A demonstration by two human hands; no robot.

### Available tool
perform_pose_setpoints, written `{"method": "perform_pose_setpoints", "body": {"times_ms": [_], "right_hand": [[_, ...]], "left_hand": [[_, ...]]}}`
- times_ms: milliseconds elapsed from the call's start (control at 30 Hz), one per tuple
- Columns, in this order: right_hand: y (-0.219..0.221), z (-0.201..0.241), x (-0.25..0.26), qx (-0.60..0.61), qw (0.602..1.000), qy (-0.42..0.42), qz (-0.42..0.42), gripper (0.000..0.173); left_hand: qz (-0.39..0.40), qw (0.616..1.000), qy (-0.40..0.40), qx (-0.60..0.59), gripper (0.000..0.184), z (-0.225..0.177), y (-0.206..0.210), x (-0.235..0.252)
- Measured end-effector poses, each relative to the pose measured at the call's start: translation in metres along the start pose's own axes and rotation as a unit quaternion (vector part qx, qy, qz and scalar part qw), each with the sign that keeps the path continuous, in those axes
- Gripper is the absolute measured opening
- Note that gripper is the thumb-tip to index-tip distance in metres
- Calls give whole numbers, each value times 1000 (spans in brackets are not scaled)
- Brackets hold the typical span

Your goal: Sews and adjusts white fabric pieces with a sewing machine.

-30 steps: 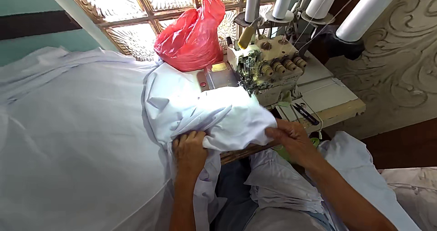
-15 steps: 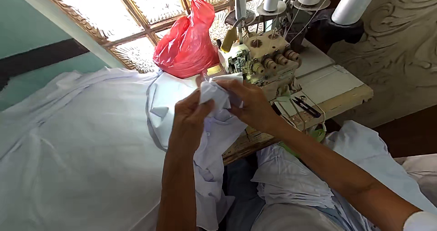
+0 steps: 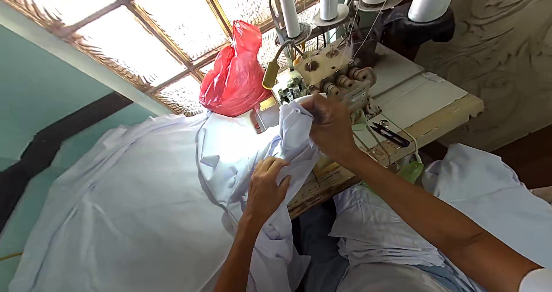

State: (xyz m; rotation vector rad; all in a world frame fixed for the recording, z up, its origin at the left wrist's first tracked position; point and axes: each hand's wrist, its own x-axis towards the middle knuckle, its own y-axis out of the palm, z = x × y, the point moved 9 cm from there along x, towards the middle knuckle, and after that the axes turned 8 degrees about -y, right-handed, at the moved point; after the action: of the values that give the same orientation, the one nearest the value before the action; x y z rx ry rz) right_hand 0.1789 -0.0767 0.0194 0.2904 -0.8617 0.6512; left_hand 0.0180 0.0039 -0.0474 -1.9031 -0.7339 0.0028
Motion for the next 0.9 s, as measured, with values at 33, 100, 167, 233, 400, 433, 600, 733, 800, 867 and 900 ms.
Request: {"method": "perform_pose_setpoints", "body": {"times_ms": [33,100,167,233,400,433,600,733,800,867,900], "right_hand": [[1,-1,-1,-1,1000,3,-1,15],[4,-4,-2,-3,1000,16,4,16],[8,-5,-2,-5,1000,20,12,16],[10,-3,-3,-17,1000,3,20,16],[22,-8,-15,-40,998,-37,44,16],[26,-13,-20,-39,997,-44,44,17],[51,-39,-55,-126,980,-130,84,19],[59,-34,-65,-205,939,-249,115,16],[60,-33,-67,-221,929,-275,111,14],[62,-32,-68,-229,924,-286,108,13],[62,-32,-67,-230,922,-292,109,13]], "left_hand": [[1,1000,8,14,26,-6,2,2],[17,998,19,52,29,-20,13,5],[11,994,50,100,27,-36,27,6],[-34,981,109,155,21,-53,38,7],[19,973,16,231,13,-58,52,17],[115,970,-50,208,20,-56,54,18],[390,911,-116,74,31,-41,55,-2],[406,854,-147,290,24,15,5,0],[305,872,-118,365,19,38,-29,19],[235,883,-49,403,15,36,-49,34],[205,888,1,412,14,26,-54,39]]}}
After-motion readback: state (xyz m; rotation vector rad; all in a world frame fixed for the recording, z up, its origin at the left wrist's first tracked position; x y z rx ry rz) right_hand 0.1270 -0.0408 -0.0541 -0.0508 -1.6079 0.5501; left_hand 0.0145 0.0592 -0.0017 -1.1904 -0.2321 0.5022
